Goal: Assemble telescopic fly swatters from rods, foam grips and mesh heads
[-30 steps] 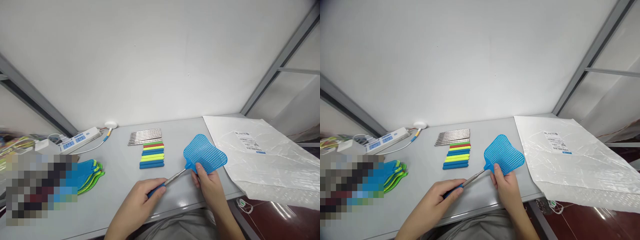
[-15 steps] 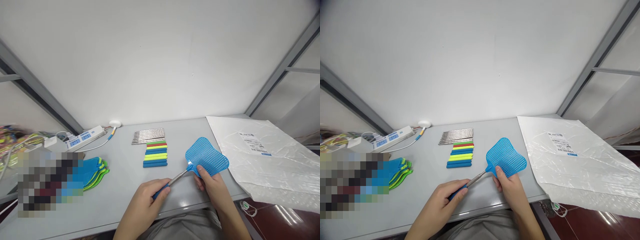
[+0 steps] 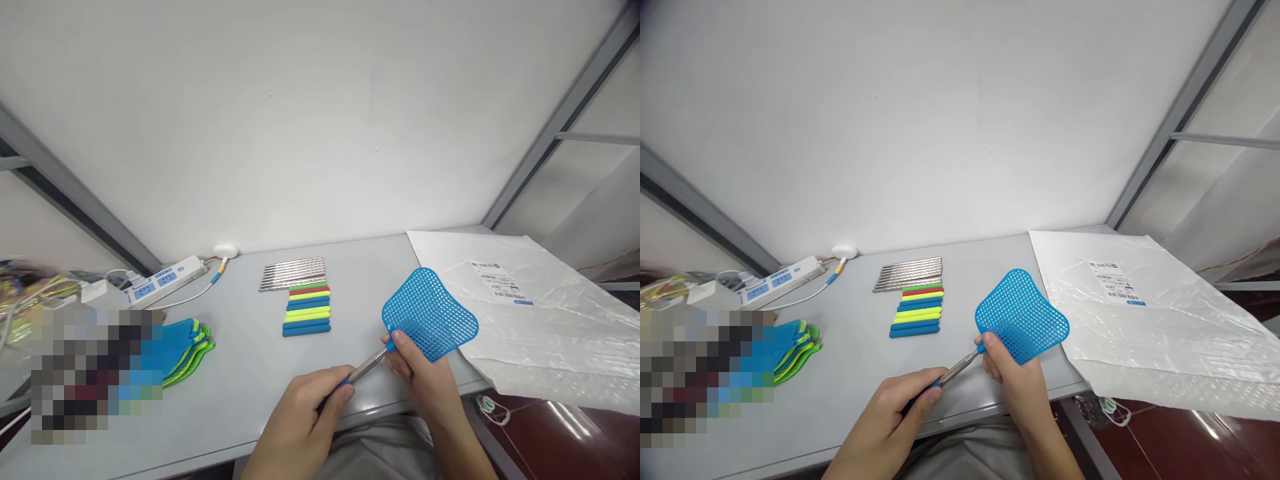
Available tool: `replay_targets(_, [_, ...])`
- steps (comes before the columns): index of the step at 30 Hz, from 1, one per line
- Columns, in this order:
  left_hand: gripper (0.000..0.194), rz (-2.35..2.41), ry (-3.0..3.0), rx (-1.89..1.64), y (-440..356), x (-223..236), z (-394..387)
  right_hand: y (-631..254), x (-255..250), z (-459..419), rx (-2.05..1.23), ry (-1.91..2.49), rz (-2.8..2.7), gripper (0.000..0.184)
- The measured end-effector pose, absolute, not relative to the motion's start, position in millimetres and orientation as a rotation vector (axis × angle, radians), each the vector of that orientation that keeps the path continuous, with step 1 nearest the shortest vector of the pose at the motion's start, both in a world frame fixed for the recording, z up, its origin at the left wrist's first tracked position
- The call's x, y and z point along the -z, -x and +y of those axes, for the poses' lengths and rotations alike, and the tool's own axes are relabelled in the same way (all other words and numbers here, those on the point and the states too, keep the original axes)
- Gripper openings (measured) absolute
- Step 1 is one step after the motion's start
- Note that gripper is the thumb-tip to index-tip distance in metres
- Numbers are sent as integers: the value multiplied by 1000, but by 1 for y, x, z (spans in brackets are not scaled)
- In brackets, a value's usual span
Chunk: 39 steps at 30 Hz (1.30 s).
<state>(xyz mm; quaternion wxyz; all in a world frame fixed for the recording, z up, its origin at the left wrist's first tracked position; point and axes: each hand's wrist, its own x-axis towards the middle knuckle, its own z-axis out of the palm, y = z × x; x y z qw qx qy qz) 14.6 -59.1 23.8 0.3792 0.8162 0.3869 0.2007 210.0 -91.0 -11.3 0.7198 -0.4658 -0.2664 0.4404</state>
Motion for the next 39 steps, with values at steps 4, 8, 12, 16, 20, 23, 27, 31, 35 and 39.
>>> replay_targets(4, [34, 994, -1986, -449, -17, -30, -59, -206, 2, -94, -982, 987, -574, 28])
replay_targets(8, [30, 998, -2017, -503, -21, -36, -59, -202, -8, -98, -999, 959, -538, 31])
replay_targets(12, [27, 908, -2174, -508, -25, -46, -58, -199, -13, -103, -987, 924, -507, 33])
replay_targets(16, [28, 855, -2405, -504, -27, -54, -56, -199, -10, -100, -946, 913, -440, 32])
replay_targets(20, [30, 954, -2475, -566, -32, -43, -60, -205, -2, -91, -1032, 880, -419, 33])
replay_targets(23, [33, 973, -2373, -586, -40, -31, -66, -204, 6, -86, -1098, 917, -464, 34])
replay_targets(27, [31, 981, -2231, -560, -47, -30, -74, -198, 10, -88, -1067, 1000, -518, 32])
replay_targets(31, [28, 1001, -2154, -515, -47, -39, -78, -191, 7, -95, -1130, 1087, -683, 35])
replay_targets(35, [28, 1082, -2289, -464, -43, -39, -76, -187, 10, -98, -1129, 1120, -778, 33])
replay_targets(39, [23, 1294, -2496, -268, -29, -42, -68, -198, 11, -92, -1026, 1019, -686, 29])
